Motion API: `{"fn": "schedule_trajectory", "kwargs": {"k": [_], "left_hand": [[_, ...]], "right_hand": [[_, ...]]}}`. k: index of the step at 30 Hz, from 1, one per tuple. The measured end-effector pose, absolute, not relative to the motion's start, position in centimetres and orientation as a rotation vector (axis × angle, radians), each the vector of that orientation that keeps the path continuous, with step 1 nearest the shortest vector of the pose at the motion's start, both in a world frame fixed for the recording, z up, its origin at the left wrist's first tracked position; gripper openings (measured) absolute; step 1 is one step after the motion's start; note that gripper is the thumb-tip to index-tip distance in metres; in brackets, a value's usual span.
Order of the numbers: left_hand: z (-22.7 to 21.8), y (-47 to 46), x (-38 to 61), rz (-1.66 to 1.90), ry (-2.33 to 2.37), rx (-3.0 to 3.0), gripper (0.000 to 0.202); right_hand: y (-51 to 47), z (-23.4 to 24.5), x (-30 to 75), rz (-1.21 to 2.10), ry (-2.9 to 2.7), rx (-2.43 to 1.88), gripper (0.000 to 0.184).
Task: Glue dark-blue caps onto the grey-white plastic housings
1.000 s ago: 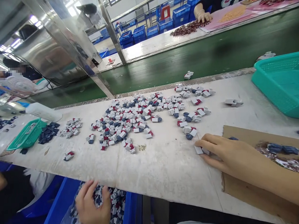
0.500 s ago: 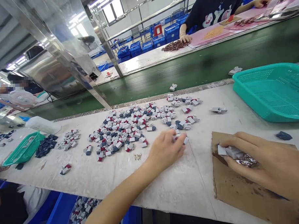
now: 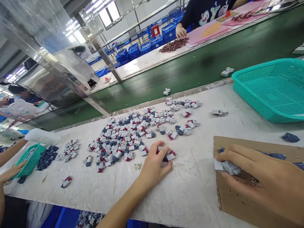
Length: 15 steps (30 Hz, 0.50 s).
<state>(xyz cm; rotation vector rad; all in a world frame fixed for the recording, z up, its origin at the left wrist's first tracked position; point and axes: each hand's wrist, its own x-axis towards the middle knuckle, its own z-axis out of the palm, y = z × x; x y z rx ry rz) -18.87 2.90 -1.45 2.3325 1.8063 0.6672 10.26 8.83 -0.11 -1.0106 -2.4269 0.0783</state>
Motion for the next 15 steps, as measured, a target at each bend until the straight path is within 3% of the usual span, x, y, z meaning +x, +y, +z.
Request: {"fn": "schedule_trajectory", "kwargs": {"k": [5, 9, 15], "left_hand": [[-1.1, 0.8, -22.1, 0.641, 1.988, 2.412, 0.032], [-1.3, -0.4, -24.6, 0.616, 2.168, 2.448, 0.029], [-0.6, 1.6, -23.3, 0.594, 2.129, 2.745, 0.044]], "right_hand": [[11.7, 1.8, 4.9, 0.096, -2.543, -0.755, 0.018], [14.3, 1.8, -0.3, 0.129, -2.794, -0.879, 0.040], [13.5, 0.9, -2.1, 0.116, -2.880, -0.876, 0.016]]}}
